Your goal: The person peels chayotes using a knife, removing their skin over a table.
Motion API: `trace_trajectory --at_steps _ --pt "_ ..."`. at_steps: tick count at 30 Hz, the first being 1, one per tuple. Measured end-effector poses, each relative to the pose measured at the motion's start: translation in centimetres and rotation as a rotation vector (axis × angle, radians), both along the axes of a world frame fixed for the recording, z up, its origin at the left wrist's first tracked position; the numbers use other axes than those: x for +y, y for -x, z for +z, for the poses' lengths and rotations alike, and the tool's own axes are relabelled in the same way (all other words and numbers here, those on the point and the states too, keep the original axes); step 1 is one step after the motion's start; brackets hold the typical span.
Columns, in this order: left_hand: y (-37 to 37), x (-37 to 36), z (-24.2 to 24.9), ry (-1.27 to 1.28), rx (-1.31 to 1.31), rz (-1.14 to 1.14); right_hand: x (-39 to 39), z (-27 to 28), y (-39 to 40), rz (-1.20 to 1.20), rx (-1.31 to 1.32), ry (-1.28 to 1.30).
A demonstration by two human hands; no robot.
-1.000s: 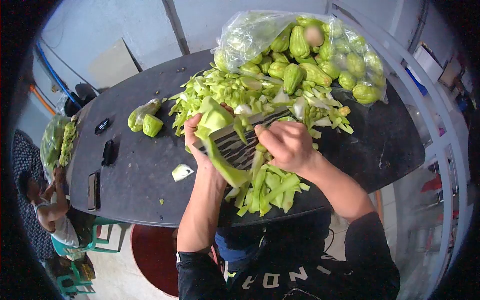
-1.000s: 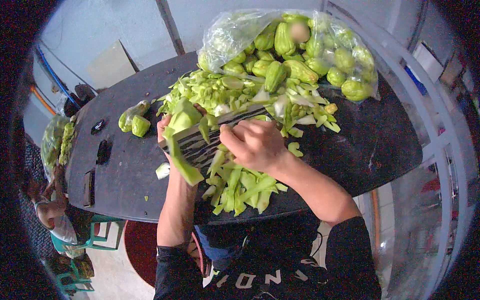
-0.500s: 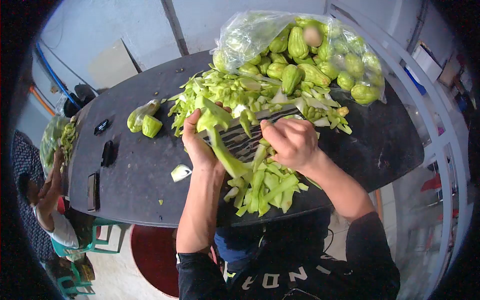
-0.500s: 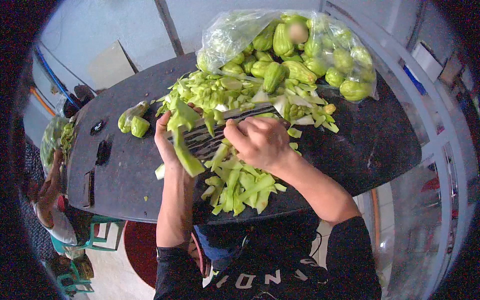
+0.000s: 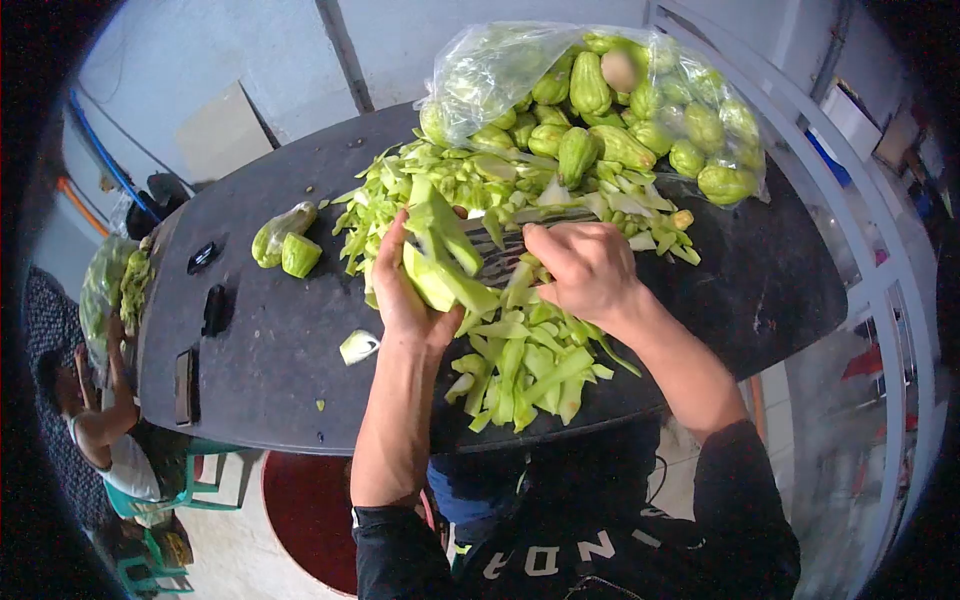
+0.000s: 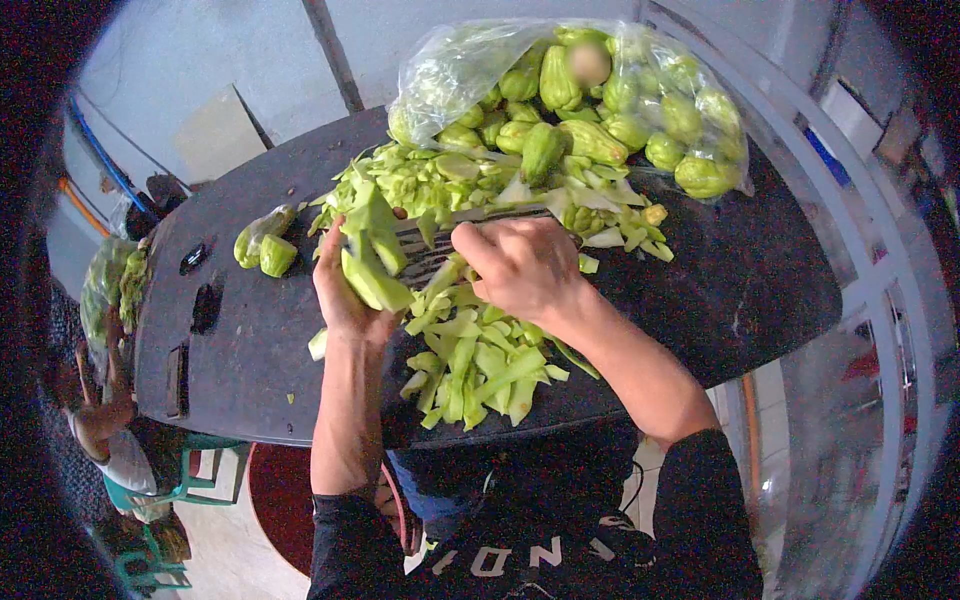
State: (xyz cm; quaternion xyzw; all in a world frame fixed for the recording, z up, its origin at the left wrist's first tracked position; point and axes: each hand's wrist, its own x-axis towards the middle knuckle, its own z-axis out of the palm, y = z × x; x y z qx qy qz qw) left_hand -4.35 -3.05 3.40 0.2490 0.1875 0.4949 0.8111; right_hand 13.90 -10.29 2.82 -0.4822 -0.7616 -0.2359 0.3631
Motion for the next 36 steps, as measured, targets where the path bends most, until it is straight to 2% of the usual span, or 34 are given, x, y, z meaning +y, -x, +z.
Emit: trace_trajectory --at_steps 2,7,12,14,15,16,18,22,23,29,35,36 --pt "0.1 0.2 -0.8 0.037 -0.178 -0.127 0.3 -0.1 -0.3 -0.024 0.012 0.005" --pt "-0.7 -0.8 -0.9 -0.092 0.002 -0.229 1.4 -0.7 -1.3 -0.126 0.075 0.051" --pt "-1.6 -1.6 0.3 -0.008 0.091 -0.139 3.3 -1.3 -3.6 -0.335 0.072 0.205" --pt "-1.4 0.2 -1.2 -0.032 0.064 -0.15 3.6 -0.9 -4.0 -0.397 0.092 0.224" --pt "-1.4 1.1 -1.8 0.05 -0.06 -0.146 3.4 -0.6 -3.8 -0.411 0.085 0.229" --pt "-1.4 1.8 -2.2 0.052 -0.061 -0.138 3.4 -0.8 -3.8 -0.402 0.082 0.232" --pt "-1.0 2.6 -2.5 0.257 -0.166 -0.01 3.3 -1.5 -3.6 -0.324 0.103 0.193" --pt "-0.7 2.5 -2.1 0.135 -0.076 0.019 2.1 -1.5 -1.4 -0.05 0.049 -0.039" --pt "-0.6 2.4 -2.0 0.122 -0.118 -0.039 1.8 -1.3 -0.6 -0.017 0.018 -0.105" --pt "-0.2 1.8 -1.9 0.128 -0.105 -0.087 0.6 -1.4 1.5 -0.008 -0.2 -0.149" --pt "0.0 1.6 -1.7 0.124 -0.167 -0.158 0.4 -1.0 1.7 -0.041 -0.248 -0.157" --pt "-0.1 1.2 -1.2 0.121 -0.078 -0.089 0.4 -1.0 1.6 -0.042 -0.247 -0.156"
